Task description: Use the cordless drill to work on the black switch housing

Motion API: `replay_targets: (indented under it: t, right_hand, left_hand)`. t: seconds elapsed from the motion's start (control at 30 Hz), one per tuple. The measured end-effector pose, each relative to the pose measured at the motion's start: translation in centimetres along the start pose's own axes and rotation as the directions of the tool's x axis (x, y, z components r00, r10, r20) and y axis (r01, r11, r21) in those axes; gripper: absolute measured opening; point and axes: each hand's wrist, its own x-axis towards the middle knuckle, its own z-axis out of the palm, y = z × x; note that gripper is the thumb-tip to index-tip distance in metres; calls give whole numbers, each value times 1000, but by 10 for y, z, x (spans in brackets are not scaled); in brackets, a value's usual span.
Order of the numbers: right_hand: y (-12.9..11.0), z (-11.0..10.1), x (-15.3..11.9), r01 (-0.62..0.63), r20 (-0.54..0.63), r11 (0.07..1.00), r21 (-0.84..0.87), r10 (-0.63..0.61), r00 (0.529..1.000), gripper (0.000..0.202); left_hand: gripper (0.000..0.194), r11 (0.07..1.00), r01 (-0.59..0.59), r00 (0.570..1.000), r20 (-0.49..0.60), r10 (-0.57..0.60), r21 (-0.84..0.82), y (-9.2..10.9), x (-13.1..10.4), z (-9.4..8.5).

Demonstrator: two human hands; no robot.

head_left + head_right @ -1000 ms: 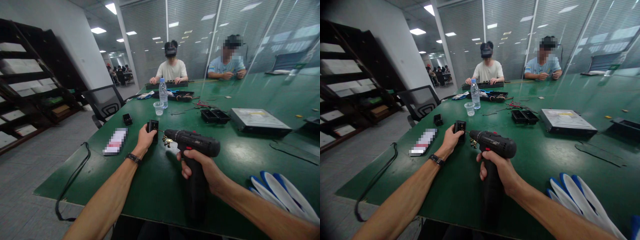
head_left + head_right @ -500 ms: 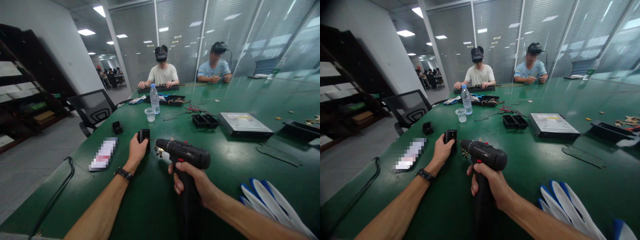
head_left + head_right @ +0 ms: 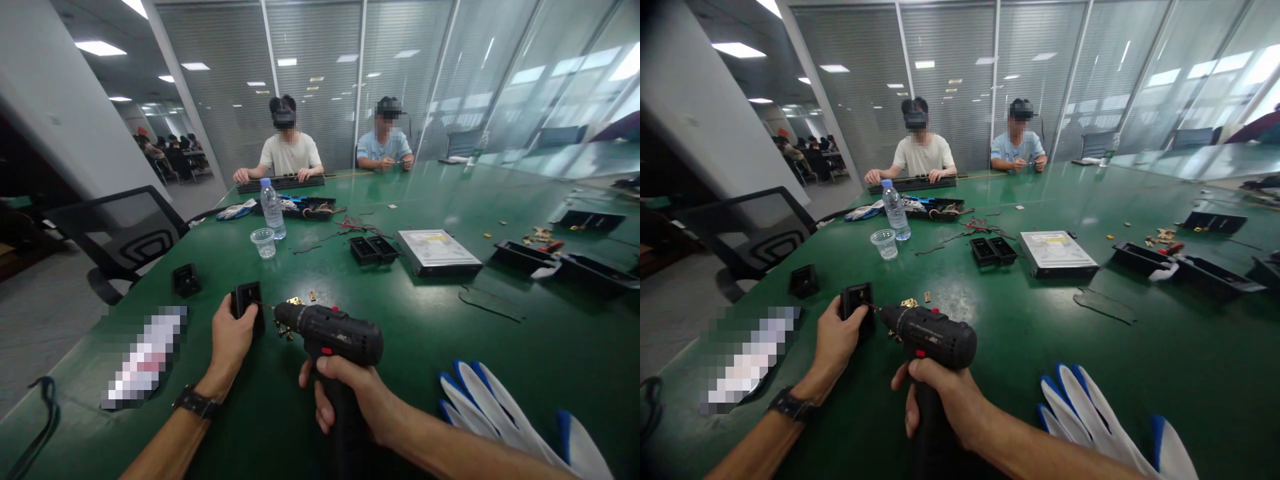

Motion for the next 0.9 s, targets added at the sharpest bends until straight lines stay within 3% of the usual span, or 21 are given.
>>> replay_targets:
  t: [0.33, 0.53, 0.67, 0.9]
  right_hand:
    - [-4, -1, -9, 29, 28, 1000, -1, -29, 999, 32]
    - [-11, -5, -6, -19, 34, 999, 26, 18, 999, 30]
    - [-17, -9, 2, -46, 69, 998, 31, 44, 997, 31]
    - [-22, -25, 19, -93, 176, 991, 96, 75, 982, 28]
  left_hand:
    - [21, 999, -28, 999, 25, 29, -19, 4, -2, 1]
    - [25, 999, -50, 997, 64, 48, 18, 7, 3, 2]
    - [32, 994, 6, 1000, -31, -3, 108, 7, 6, 4]
    - [43, 995, 55, 994, -96, -48, 80, 4, 14, 10]
